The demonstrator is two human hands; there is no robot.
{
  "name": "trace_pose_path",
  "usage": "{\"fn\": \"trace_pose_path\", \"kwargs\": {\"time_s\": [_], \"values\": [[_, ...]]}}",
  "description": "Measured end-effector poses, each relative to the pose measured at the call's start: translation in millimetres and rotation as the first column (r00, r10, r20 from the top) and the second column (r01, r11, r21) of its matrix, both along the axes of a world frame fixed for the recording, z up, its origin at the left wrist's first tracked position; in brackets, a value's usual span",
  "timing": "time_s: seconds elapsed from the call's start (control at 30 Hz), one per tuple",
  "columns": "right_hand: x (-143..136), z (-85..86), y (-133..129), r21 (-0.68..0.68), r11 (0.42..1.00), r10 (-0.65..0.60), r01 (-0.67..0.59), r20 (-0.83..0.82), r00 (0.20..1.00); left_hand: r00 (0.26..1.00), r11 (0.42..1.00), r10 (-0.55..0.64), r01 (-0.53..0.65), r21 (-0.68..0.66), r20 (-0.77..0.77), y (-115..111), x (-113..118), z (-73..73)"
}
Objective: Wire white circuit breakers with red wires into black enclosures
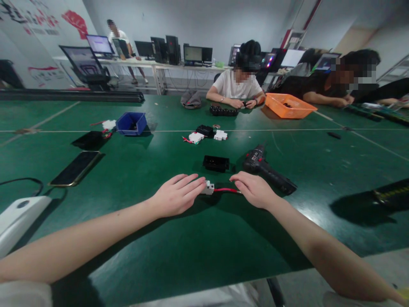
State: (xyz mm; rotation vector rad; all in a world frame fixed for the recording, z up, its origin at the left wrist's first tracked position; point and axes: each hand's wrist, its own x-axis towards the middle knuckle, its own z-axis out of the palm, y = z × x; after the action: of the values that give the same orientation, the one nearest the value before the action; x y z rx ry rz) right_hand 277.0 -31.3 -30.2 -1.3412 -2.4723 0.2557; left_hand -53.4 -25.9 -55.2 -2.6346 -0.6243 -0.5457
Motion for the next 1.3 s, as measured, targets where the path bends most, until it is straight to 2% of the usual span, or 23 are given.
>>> {"fn": "trace_pose_path", "kwargs": {"time_s": [0.13, 0.27, 0.33, 0.53, 0.77, 0.93, 1.07, 1.3], "values": [[11, 11.2, 4, 0.119, 0.991, -0.066, 0.065, 0.008, 0.998, 0.998, 1.000, 0.021, -0.021, -0.009, 0.063, -1, 0, 1.2], [36, 19.7, 16, 0.292, 0.923, -0.282, 0.250, 0.072, 0.957, 0.991, 0.997, 0.078, -0.079, 0.003, 0.109, -1, 1, 4.7], [51, 18.4, 23, 0.324, 0.895, -0.360, 0.305, 0.124, 0.925, 0.986, 0.994, 0.110, -0.113, 0.015, 0.129, -1, 2, 6.3], [73, 4.7, 40, 0.228, 0.900, -0.418, 0.371, 0.212, 0.883, 0.976, 0.988, 0.142, -0.149, 0.029, 0.162, -1, -3, 6.4], [74, 0.4, 42, 0.185, 0.892, -0.449, 0.412, 0.257, 0.856, 0.989, 0.998, 0.058, -0.061, 0.015, 0.138, 0, -4, 1.0], [76, -4.1, 46, 0.162, 0.841, -0.540, 0.516, 0.289, 0.790, 0.990, 0.997, 0.066, -0.062, -0.042, 0.123, 1, -2, -0.4], [83, -4.4, 55, 0.019, 0.788, -0.593, 0.615, 0.293, 0.750, 0.991, 0.997, 0.080, -0.077, -0.030, 0.108, 1, -2, -0.5], [92, -2.3, 66, -0.186, 0.732, -0.598, 0.655, 0.284, 0.749, 0.988, 0.988, 0.154, -0.154, -0.011, 0.024, 0, -1, 2.8]]}}
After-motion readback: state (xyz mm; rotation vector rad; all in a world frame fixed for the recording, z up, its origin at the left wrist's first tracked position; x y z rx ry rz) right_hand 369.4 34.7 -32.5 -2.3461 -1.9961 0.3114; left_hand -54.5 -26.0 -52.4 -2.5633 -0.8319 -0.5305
